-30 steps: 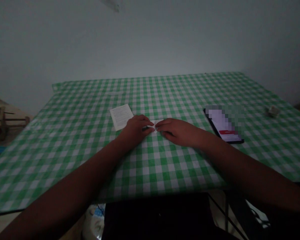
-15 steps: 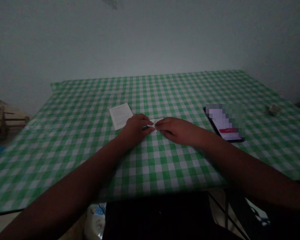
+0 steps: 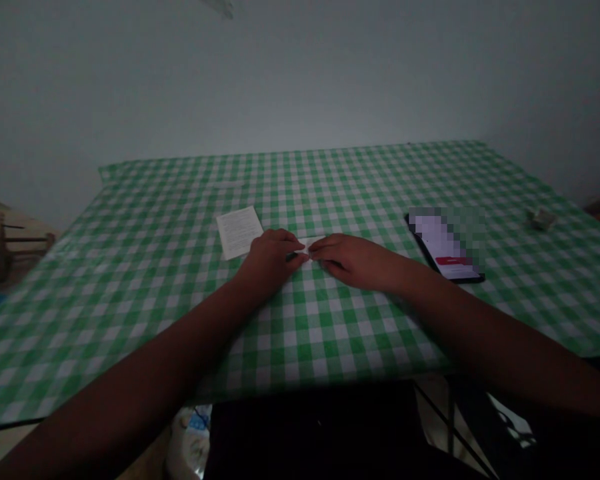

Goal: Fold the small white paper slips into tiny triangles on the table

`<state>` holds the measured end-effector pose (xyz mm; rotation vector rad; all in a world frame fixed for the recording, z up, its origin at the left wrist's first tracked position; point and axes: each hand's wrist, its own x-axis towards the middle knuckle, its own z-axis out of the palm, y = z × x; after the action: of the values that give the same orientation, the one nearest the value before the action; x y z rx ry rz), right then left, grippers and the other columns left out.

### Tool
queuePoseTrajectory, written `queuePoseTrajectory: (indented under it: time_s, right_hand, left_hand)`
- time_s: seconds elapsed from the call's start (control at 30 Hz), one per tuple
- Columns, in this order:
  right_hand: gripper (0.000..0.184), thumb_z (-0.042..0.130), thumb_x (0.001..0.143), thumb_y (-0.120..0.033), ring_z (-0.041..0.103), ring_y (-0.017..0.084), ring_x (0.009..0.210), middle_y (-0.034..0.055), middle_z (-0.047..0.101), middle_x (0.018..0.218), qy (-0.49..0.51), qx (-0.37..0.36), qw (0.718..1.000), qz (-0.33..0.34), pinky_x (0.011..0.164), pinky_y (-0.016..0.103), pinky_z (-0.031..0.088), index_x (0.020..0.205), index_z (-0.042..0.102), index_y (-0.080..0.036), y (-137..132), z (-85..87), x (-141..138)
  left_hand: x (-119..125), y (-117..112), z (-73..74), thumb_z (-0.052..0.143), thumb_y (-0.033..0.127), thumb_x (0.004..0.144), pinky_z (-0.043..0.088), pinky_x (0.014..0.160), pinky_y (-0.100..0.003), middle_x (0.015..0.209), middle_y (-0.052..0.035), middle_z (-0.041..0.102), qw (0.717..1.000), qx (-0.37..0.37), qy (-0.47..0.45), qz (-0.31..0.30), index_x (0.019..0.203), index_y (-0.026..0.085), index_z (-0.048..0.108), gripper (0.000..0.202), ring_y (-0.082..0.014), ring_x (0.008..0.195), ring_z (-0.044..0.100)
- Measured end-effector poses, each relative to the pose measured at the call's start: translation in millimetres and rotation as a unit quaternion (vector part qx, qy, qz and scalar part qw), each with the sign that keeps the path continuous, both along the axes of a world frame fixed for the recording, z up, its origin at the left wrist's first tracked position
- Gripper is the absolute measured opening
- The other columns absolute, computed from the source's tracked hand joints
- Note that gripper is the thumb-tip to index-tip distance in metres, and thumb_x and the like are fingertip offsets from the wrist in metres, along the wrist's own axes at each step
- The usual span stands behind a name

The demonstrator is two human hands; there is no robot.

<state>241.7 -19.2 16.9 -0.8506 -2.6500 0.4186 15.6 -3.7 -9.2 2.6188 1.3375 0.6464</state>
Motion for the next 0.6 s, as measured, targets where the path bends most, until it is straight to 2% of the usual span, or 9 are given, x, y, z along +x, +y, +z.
queuePoseTrajectory:
  time_s: [0.33, 0.6]
  right_hand:
    - [0.035, 0.048, 0.095, -0.012, 0.061, 0.024, 0.124, 0.0126, 0.067, 0.132, -0.016, -0.010, 1.000, -0.002, 0.109, 0.044, 0.046, 0.122, 0.070, -0.017, -2.0, 1.5, -0.8]
    - [0.035, 0.048, 0.095, -0.012, 0.062, 0.023, 0.123, 0.0143, 0.067, 0.131, -0.020, -0.009, 1.000, -0.001, 0.109, 0.041, 0.046, 0.122, 0.069, -0.013, -2.6, 2.7, -0.7]
  left_hand:
    - [1.4, -3.7, -2.1, 0.068, 0.032, 0.090, 0.051, 0.093, -0.043, 0.107, -0.0081, 0.072, 1.000, 0.008, 0.002, 0.010, 0.104, 0.020, 0.077, 0.021, -0.0260, 0.102, 0.063]
    - [1.3, -4.2, 0.8, 0.068, 0.031, 0.090, 0.050, 0.094, -0.043, 0.108, -0.0083, 0.071, 1.000, 0.004, 0.012, 0.002, 0.107, 0.020, 0.076, 0.022, -0.0251, 0.102, 0.063]
